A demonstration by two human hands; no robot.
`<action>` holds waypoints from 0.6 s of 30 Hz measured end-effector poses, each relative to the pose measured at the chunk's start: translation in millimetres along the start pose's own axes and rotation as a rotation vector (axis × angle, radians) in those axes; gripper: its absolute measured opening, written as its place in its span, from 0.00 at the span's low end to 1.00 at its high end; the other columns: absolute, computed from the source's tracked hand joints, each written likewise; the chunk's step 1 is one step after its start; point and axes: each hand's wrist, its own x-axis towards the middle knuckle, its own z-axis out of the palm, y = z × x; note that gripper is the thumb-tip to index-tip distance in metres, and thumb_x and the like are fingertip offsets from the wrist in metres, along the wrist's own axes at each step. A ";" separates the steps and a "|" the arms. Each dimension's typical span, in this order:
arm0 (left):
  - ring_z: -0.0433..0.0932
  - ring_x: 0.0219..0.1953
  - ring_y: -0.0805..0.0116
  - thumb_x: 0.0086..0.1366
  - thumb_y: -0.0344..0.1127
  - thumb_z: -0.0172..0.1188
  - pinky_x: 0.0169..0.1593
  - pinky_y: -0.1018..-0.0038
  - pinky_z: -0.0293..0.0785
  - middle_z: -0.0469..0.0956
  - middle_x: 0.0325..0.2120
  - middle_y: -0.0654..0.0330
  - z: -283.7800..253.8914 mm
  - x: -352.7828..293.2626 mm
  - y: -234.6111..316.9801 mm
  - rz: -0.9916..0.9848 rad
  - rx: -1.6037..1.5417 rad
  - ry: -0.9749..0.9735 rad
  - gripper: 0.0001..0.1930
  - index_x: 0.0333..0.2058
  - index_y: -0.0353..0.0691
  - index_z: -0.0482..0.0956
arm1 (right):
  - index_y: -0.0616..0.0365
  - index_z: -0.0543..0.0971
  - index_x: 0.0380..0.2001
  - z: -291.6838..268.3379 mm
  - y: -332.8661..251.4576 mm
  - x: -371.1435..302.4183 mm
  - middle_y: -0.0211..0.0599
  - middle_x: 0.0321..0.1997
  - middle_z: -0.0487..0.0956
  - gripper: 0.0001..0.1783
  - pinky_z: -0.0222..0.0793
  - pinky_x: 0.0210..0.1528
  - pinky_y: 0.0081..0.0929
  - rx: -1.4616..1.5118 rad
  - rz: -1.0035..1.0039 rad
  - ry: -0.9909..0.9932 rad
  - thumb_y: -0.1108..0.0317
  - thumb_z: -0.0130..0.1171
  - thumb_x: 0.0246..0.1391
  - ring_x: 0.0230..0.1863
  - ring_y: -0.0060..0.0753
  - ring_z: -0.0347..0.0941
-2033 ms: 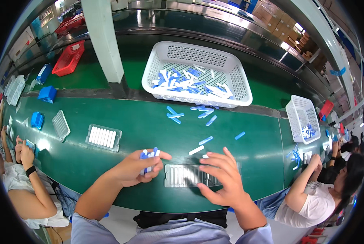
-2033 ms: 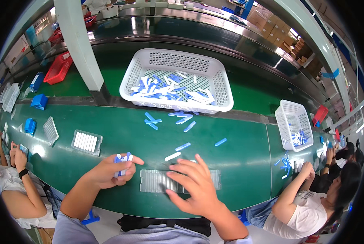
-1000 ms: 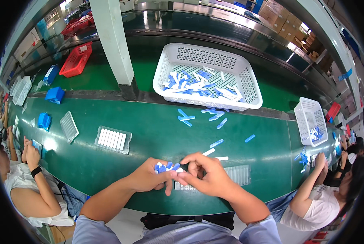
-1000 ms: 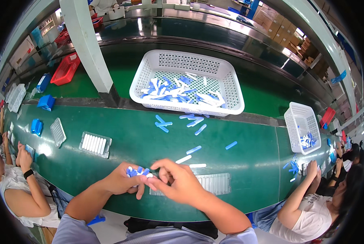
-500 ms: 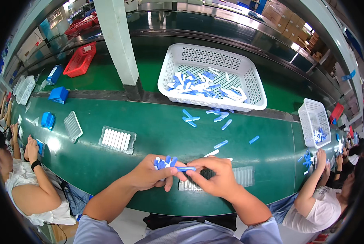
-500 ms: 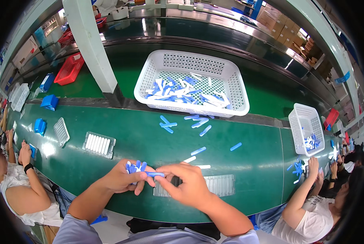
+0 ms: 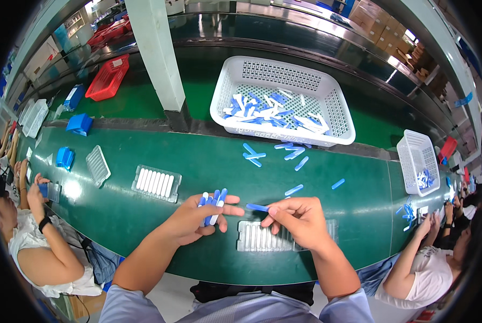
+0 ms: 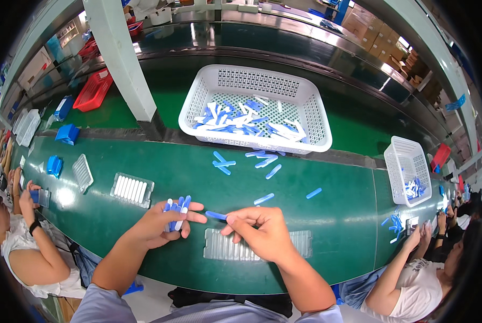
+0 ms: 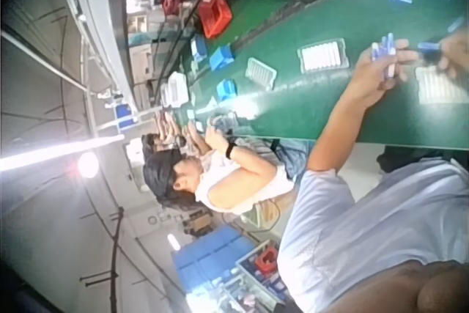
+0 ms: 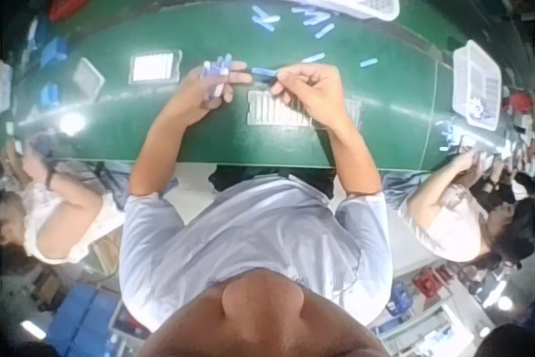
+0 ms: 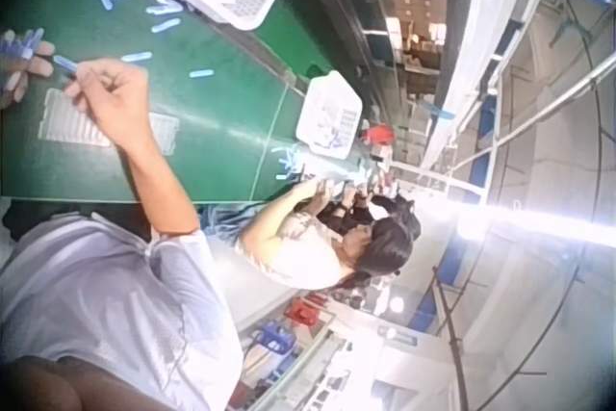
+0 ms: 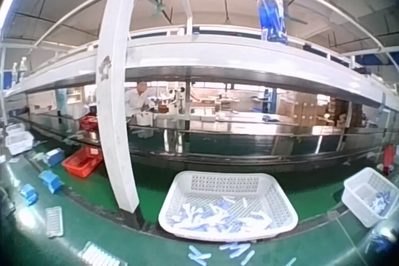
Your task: The person takes plastic strips from a basket, inserts them one by one into the slots of transparent plastic trays by hand, and moves the filled trays across the table.
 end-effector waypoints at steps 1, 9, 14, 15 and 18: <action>0.81 0.28 0.71 0.67 0.23 0.55 0.16 0.83 0.52 0.82 0.49 0.43 -0.2 -0.5 -0.3 -0.001 0.000 0.003 0.24 0.62 0.28 0.69 | 0.70 0.85 0.40 -1.1 -0.9 0.3 0.40 0.32 0.87 0.09 0.73 0.28 0.18 -0.018 0.004 0.003 0.72 0.63 0.64 0.26 0.19 0.77; 0.83 0.29 0.69 0.71 0.27 0.56 0.16 0.85 0.53 0.81 0.51 0.40 -2.5 -1.4 -3.0 0.070 0.057 -0.074 0.22 0.62 0.33 0.66 | 0.66 0.86 0.40 -3.4 -2.9 -0.5 0.40 0.31 0.87 0.08 0.74 0.30 0.22 -0.075 -0.106 -0.058 0.73 0.65 0.60 0.24 0.23 0.78; 0.82 0.30 0.67 0.67 0.23 0.55 0.16 0.84 0.55 0.80 0.52 0.39 -3.2 -0.6 -0.4 0.077 0.072 -0.048 0.22 0.60 0.33 0.68 | 0.57 0.85 0.25 28.2 -3.3 -29.5 0.31 0.14 0.75 0.07 0.64 0.25 0.33 -1.337 -0.706 -0.086 0.66 0.71 0.50 0.17 0.34 0.73; 0.82 0.30 0.67 0.65 0.23 0.55 0.16 0.84 0.55 0.80 0.52 0.39 -0.3 0.2 1.0 0.081 0.085 -0.055 0.23 0.60 0.32 0.68 | 0.57 0.85 0.25 33.1 6.6 -38.9 0.31 0.14 0.75 0.07 0.64 0.25 0.33 -1.342 -0.701 -0.079 0.66 0.71 0.50 0.17 0.34 0.73; 0.82 0.29 0.67 0.63 0.23 0.54 0.17 0.84 0.55 0.79 0.53 0.39 1.7 -3.4 2.4 0.066 0.086 -0.056 0.25 0.61 0.31 0.69 | 0.59 0.86 0.37 40.1 24.1 -48.9 0.31 0.14 0.75 0.13 0.66 0.27 0.31 -1.405 -0.628 -0.126 0.60 0.65 0.58 0.17 0.34 0.73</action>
